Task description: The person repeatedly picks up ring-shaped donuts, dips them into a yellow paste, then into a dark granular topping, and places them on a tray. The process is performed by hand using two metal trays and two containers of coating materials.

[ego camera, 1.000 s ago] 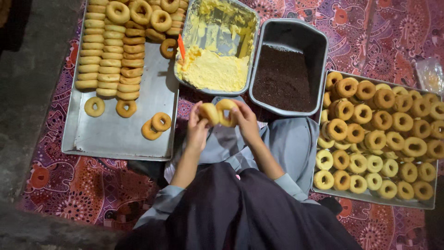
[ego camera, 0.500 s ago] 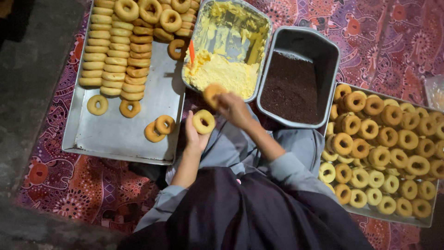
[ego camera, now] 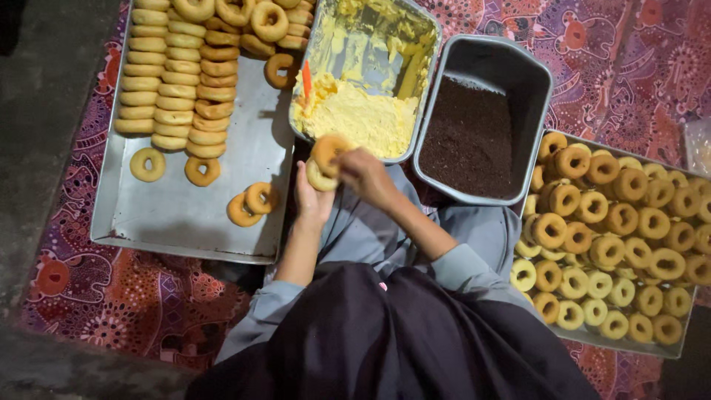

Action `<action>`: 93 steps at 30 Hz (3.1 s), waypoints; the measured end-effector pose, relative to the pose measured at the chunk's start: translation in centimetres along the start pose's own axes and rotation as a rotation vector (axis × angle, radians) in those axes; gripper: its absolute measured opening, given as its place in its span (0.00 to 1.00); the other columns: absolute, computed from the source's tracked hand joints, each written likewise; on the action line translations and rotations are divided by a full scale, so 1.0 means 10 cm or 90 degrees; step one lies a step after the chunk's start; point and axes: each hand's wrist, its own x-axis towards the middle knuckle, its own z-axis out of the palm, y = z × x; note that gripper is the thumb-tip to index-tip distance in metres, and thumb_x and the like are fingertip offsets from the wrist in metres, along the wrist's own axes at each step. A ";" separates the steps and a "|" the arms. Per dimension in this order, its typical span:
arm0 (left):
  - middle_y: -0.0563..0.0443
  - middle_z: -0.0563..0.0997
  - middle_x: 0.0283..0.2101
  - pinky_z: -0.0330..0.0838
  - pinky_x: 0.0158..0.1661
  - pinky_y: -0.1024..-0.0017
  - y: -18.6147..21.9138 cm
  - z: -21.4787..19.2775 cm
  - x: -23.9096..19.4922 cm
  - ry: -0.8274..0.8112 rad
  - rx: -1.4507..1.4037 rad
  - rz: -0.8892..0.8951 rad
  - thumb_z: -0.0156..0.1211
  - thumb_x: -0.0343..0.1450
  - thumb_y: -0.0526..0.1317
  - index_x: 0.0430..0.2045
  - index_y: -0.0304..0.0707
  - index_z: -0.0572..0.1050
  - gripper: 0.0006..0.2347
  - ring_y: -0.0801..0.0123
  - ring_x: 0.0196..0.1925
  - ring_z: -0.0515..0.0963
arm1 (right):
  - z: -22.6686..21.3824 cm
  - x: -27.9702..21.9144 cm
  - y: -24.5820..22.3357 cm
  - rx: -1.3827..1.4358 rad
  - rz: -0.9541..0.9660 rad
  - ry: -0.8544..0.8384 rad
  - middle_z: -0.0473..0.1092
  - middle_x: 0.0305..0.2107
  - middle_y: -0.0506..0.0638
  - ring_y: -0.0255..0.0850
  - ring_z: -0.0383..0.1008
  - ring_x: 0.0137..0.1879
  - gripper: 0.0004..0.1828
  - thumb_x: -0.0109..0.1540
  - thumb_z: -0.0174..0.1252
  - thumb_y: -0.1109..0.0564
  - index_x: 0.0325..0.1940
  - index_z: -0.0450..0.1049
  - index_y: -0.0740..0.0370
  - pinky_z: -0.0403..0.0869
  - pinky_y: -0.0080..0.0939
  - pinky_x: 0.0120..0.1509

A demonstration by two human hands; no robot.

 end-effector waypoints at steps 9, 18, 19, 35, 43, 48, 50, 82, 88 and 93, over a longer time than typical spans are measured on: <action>0.45 0.78 0.54 0.70 0.58 0.57 -0.02 0.05 -0.09 -0.016 -0.046 0.010 0.43 0.77 0.53 0.55 0.35 0.72 0.22 0.58 0.57 0.77 | -0.07 0.03 0.13 -0.015 0.039 0.027 0.75 0.35 0.55 0.53 0.74 0.43 0.14 0.55 0.66 0.64 0.45 0.78 0.60 0.73 0.49 0.49; 0.44 0.78 0.57 0.71 0.64 0.57 0.00 0.05 -0.13 -0.098 -0.035 0.034 0.47 0.77 0.47 0.56 0.30 0.71 0.19 0.59 0.61 0.77 | -0.33 0.16 0.36 -0.150 0.040 0.066 0.77 0.35 0.52 0.53 0.74 0.45 0.13 0.56 0.68 0.65 0.44 0.78 0.57 0.73 0.49 0.53; 0.44 0.78 0.58 0.71 0.64 0.58 0.01 0.06 -0.16 -0.097 -0.033 0.024 0.46 0.75 0.47 0.56 0.31 0.71 0.21 0.60 0.62 0.77 | -0.35 0.14 0.36 -0.169 0.075 0.063 0.77 0.35 0.53 0.53 0.74 0.44 0.16 0.54 0.68 0.65 0.45 0.79 0.58 0.73 0.49 0.52; 0.46 0.74 0.60 0.65 0.65 0.61 -0.02 0.38 -0.51 -0.150 0.074 0.028 0.41 0.83 0.53 0.61 0.33 0.69 0.22 0.63 0.64 0.72 | -0.50 -0.33 -0.37 0.053 -0.036 -0.027 0.75 0.41 0.55 0.49 0.75 0.47 0.22 0.55 0.66 0.68 0.53 0.78 0.60 0.74 0.47 0.56; 0.46 0.75 0.61 0.66 0.64 0.60 -0.08 0.65 -0.69 -0.154 0.110 -0.115 0.39 0.80 0.54 0.61 0.34 0.68 0.24 0.62 0.63 0.73 | -0.94 -0.62 -0.55 0.033 -0.022 0.021 0.73 0.43 0.52 0.49 0.74 0.49 0.30 0.53 0.62 0.71 0.59 0.75 0.60 0.74 0.45 0.57; 0.42 0.76 0.60 0.68 0.60 0.65 -0.32 0.88 -0.80 -0.146 0.589 0.188 0.42 0.82 0.48 0.60 0.29 0.71 0.21 0.61 0.61 0.75 | -0.93 -0.78 -0.70 0.484 0.294 0.101 0.73 0.42 0.51 0.42 0.74 0.47 0.20 0.54 0.66 0.65 0.49 0.73 0.58 0.74 0.39 0.50; 0.42 0.75 0.61 0.67 0.62 0.67 -0.40 0.93 -0.86 -0.227 0.786 0.367 0.41 0.83 0.47 0.60 0.28 0.71 0.20 0.61 0.63 0.74 | -0.92 -0.83 -0.71 0.656 0.430 0.177 0.74 0.41 0.49 0.36 0.75 0.45 0.19 0.57 0.66 0.64 0.50 0.72 0.57 0.75 0.36 0.48; 0.23 0.73 0.58 0.67 0.59 0.55 -1.91 1.55 0.64 -0.534 1.248 0.561 0.60 0.68 0.38 0.44 0.21 0.73 0.16 0.36 0.63 0.71 | -1.87 -1.80 1.58 0.836 0.626 0.561 0.78 0.40 0.52 0.47 0.81 0.44 0.19 0.58 0.43 0.55 0.49 0.74 0.56 0.82 0.55 0.45; 0.38 0.78 0.46 0.75 0.45 0.55 -2.11 1.34 0.63 -0.118 0.486 -0.118 0.42 0.82 0.43 0.46 0.30 0.74 0.15 0.53 0.45 0.81 | -1.72 -1.70 1.30 0.540 0.351 0.496 0.74 0.44 0.54 0.45 0.74 0.47 0.17 0.63 0.55 0.62 0.57 0.74 0.64 0.75 0.51 0.53; 0.44 0.80 0.47 0.77 0.47 0.57 -2.13 1.31 0.47 -0.125 0.246 -0.267 0.41 0.80 0.42 0.50 0.35 0.74 0.14 0.60 0.47 0.82 | -1.75 -1.32 0.72 -0.250 0.095 0.307 0.75 0.48 0.55 0.51 0.72 0.59 0.21 0.56 0.62 0.63 0.54 0.75 0.56 0.74 0.52 0.65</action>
